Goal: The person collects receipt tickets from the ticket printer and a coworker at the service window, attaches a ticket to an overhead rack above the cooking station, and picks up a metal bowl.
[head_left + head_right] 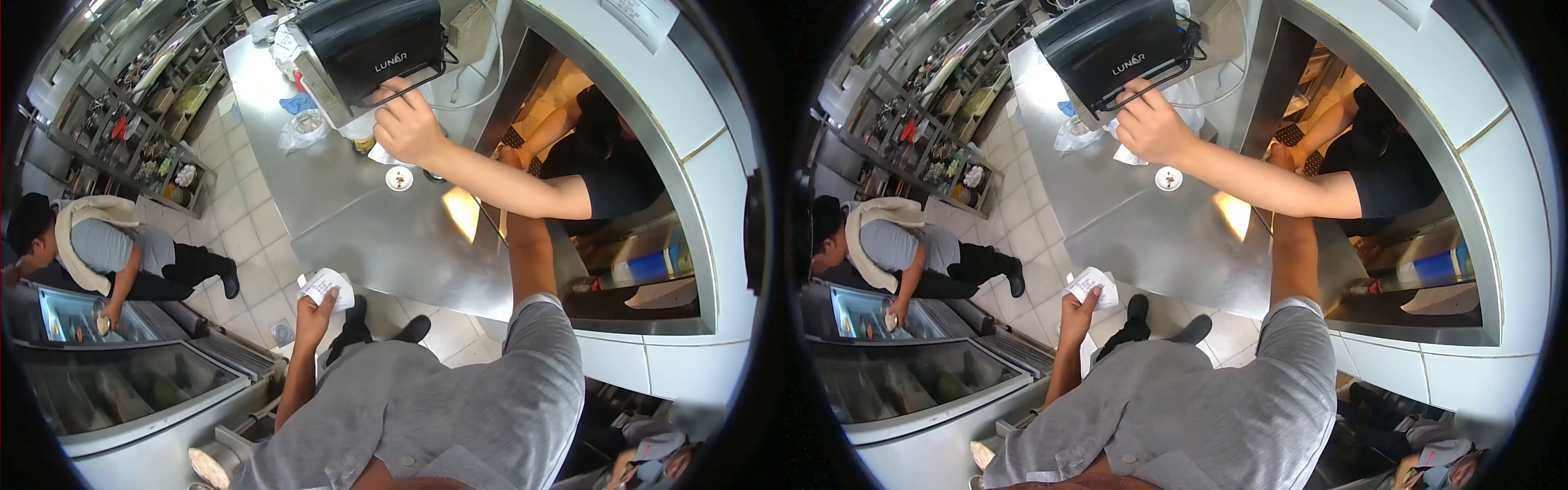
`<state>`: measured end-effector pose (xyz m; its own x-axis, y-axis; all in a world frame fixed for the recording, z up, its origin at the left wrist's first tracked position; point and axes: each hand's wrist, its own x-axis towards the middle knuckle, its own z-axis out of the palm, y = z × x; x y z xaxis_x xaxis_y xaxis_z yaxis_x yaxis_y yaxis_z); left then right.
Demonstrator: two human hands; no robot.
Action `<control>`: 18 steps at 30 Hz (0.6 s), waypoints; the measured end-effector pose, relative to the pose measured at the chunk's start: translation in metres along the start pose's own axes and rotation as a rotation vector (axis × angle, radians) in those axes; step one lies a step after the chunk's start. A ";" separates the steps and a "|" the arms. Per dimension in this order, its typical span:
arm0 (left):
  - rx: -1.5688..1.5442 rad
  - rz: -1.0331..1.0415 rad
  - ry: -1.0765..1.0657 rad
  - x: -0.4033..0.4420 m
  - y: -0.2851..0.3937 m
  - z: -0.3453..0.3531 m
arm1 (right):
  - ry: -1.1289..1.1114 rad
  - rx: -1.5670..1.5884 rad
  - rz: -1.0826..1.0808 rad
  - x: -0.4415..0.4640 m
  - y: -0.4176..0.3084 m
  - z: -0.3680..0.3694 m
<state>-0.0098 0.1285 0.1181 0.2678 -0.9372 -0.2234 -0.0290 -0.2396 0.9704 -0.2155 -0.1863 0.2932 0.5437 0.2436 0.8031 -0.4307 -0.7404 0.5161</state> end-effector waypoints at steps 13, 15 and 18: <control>-0.032 0.042 -0.156 0.024 0.000 0.012 | -0.081 -0.116 0.638 -0.130 0.012 -0.045; -0.033 0.063 -0.195 0.025 0.004 0.014 | -0.139 -0.169 0.895 -0.182 0.008 -0.052; -0.058 0.048 -0.241 0.034 0.016 0.022 | -0.275 -0.271 1.226 -0.257 0.001 -0.057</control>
<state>-0.0221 0.0877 0.1242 0.0299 -0.9821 -0.1860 0.0210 -0.1854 0.9824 -0.3963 -0.2139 0.1040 -0.1941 -0.6635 0.7226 -0.8666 -0.2292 -0.4432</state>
